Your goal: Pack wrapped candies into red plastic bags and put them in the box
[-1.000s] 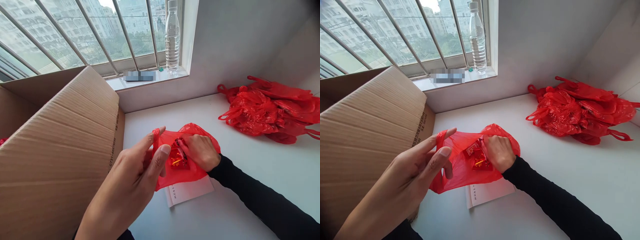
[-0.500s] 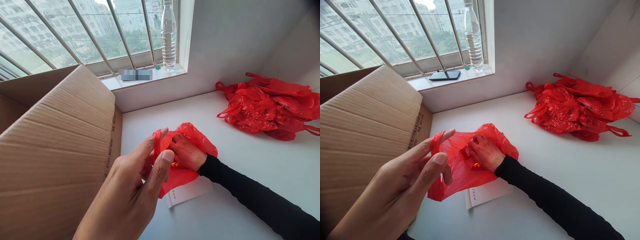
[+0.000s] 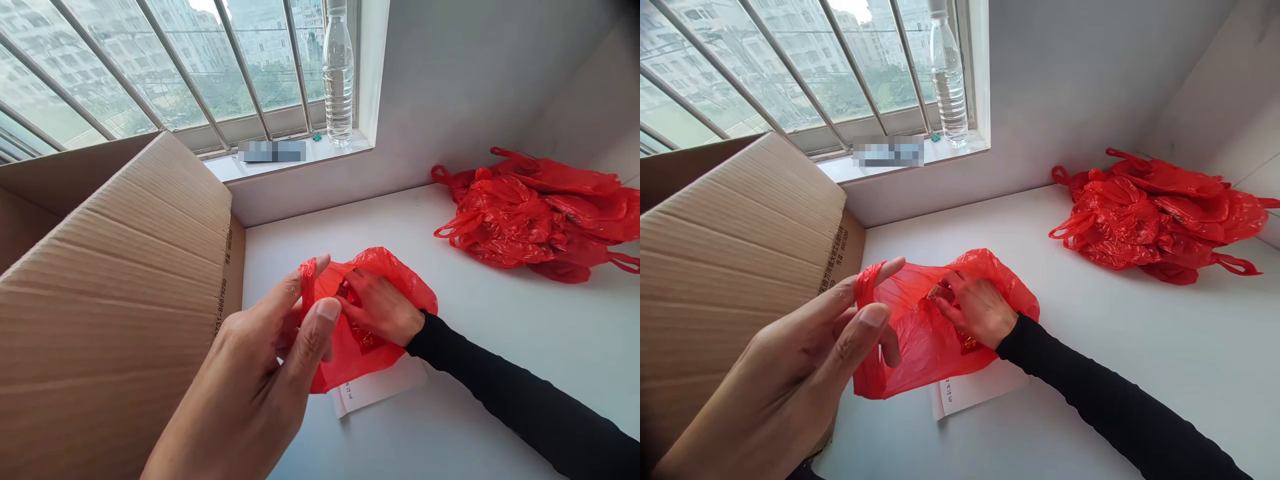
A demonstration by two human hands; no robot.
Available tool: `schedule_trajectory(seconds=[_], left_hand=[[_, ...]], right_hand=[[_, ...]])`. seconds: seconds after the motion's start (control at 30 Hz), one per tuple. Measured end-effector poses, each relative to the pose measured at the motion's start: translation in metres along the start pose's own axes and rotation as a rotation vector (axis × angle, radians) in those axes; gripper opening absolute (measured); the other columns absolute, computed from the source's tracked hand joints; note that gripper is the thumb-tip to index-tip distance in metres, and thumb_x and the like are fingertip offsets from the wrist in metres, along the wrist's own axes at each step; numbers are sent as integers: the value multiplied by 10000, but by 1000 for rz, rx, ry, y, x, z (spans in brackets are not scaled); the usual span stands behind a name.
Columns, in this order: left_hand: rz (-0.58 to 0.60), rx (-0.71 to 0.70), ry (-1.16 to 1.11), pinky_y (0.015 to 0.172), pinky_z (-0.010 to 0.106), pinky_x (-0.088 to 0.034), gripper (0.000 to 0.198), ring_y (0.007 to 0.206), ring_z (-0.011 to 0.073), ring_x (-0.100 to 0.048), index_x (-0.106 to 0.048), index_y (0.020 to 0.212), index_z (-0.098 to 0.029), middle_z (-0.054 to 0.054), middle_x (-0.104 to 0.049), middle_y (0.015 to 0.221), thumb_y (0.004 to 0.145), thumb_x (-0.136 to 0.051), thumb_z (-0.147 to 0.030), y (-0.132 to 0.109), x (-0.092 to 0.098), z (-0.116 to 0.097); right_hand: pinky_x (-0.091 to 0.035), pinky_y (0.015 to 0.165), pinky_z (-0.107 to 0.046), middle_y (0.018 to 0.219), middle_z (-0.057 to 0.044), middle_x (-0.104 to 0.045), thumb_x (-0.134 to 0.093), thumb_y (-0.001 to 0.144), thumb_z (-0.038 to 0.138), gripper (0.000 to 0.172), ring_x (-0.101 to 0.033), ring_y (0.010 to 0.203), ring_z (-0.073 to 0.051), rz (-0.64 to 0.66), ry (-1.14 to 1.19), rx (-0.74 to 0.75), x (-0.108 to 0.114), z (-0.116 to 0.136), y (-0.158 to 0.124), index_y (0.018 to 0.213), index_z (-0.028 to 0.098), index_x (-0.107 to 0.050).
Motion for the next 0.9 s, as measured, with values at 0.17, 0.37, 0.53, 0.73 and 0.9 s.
schedule_trajectory(seconds=[0.17,0.37,0.53,0.73,0.9], left_hand=[[-20,-6,-7,467,229,-400,305,545,122,-530,-568,834,-267,-60,-587,632,1036,-499,-484,0,1,0],[-4,17,-42,454,244,-368,311,593,134,-562,-566,841,-259,-49,-597,651,1031,-510,-499,0,1,1],[-6,24,-43,502,250,-403,345,609,134,-557,-568,827,-249,-41,-607,687,1043,-484,-504,1,2,0],[39,20,-45,512,247,-392,229,579,134,-498,-523,911,-282,-65,-536,654,1041,-512,-470,1,-4,4],[44,36,-75,505,254,-391,262,565,139,-506,-507,895,-273,-59,-553,645,1040,-499,-490,-1,-4,4]], right_hand=[[-497,702,-299,913,-37,-714,-481,1043,462,278,-685,801,-184,-47,141,-176,0,-7,1,950,209,-549],[-471,718,-280,1027,-32,-726,-556,1025,347,166,-687,891,-179,84,16,-84,3,-5,-2,1125,215,-569],[-339,569,-283,827,-15,-710,-684,922,289,116,-656,728,-200,279,-182,-31,15,-9,-15,998,214,-640],[-293,560,-311,875,-65,-737,-750,841,218,282,-670,753,-244,374,-342,-1,11,-9,-21,1095,169,-637],[-263,547,-332,860,-90,-735,-661,933,265,112,-676,763,-259,343,-363,-13,2,-1,-17,962,159,-643]])
Point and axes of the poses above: each hand's wrist, its own y-axis towards the middle knuckle, its own x-axis out of the back of the hand, z = x × y, the point moved 5 cm from there along y, towards the middle knuckle
